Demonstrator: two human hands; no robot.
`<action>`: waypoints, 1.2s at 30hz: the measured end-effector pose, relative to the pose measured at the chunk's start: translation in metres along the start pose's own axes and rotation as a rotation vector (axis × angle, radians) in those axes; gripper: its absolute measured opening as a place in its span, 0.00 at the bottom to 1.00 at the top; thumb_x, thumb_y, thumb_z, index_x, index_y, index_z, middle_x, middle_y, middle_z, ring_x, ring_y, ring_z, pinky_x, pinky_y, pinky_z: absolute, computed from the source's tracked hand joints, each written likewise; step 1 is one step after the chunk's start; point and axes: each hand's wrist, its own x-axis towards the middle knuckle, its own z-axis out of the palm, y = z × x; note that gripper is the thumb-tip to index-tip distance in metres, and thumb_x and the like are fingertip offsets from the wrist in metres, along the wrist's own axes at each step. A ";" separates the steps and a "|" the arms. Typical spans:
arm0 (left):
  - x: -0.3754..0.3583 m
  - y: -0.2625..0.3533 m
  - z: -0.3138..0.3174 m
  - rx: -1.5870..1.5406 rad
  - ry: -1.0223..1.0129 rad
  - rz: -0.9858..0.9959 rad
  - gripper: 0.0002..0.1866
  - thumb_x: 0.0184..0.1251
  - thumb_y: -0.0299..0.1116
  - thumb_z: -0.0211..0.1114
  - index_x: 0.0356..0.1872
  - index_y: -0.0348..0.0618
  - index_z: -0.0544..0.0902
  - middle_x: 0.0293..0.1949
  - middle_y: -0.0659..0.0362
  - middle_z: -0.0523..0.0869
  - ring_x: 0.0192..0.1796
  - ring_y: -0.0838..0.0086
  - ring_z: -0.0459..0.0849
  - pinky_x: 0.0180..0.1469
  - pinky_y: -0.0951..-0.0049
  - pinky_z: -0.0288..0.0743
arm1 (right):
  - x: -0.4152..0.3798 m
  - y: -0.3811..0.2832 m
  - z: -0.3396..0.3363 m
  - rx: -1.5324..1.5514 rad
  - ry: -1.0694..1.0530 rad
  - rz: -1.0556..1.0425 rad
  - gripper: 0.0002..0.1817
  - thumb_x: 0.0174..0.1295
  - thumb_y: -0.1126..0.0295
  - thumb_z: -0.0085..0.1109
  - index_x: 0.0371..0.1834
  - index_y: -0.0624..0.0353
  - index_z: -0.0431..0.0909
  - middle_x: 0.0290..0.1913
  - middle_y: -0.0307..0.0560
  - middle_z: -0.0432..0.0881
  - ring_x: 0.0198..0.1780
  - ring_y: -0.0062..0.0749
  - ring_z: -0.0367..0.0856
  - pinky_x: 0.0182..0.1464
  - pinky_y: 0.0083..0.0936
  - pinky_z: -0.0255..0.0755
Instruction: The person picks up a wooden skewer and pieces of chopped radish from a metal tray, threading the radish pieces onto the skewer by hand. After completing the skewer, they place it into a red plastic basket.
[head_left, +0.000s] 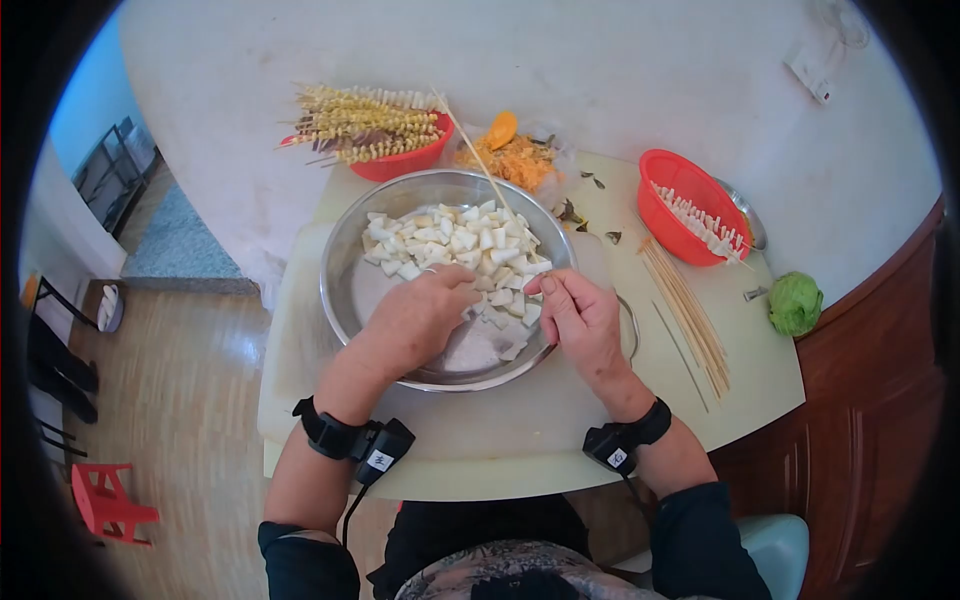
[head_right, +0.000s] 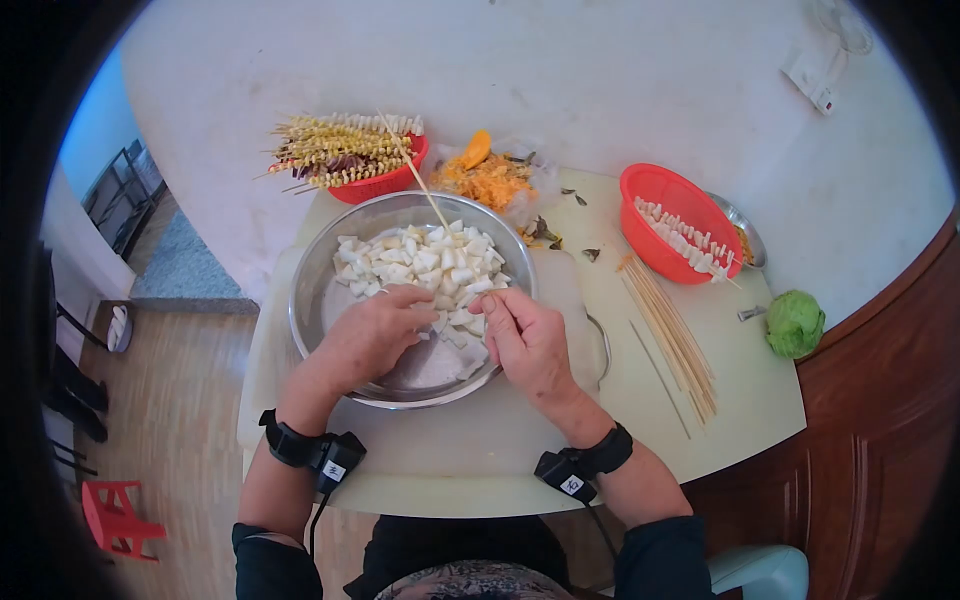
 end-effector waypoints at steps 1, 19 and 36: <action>0.000 0.000 0.001 0.000 0.001 -0.002 0.13 0.50 0.20 0.62 0.40 0.40 0.82 0.49 0.52 0.80 0.47 0.57 0.80 0.48 0.66 0.75 | -0.001 0.000 0.000 -0.006 -0.011 -0.010 0.12 0.69 0.68 0.46 0.35 0.64 0.78 0.13 0.32 0.67 0.16 0.11 0.63 0.20 0.14 0.58; -0.005 -0.010 -0.004 0.189 -0.017 -0.296 0.03 0.47 0.23 0.64 0.24 0.34 0.80 0.34 0.49 0.76 0.38 0.53 0.79 0.42 0.59 0.73 | -0.002 -0.005 0.000 -0.072 -0.092 -0.030 0.10 0.68 0.71 0.48 0.40 0.66 0.78 0.14 0.34 0.69 0.16 0.13 0.65 0.20 0.15 0.60; -0.013 -0.035 -0.011 0.104 0.011 -0.270 0.07 0.45 0.19 0.61 0.26 0.38 0.84 0.32 0.49 0.79 0.40 0.54 0.80 0.42 0.63 0.74 | -0.003 0.001 0.002 -0.109 -0.103 -0.060 0.07 0.65 0.73 0.52 0.37 0.65 0.78 0.15 0.36 0.72 0.16 0.14 0.68 0.19 0.17 0.62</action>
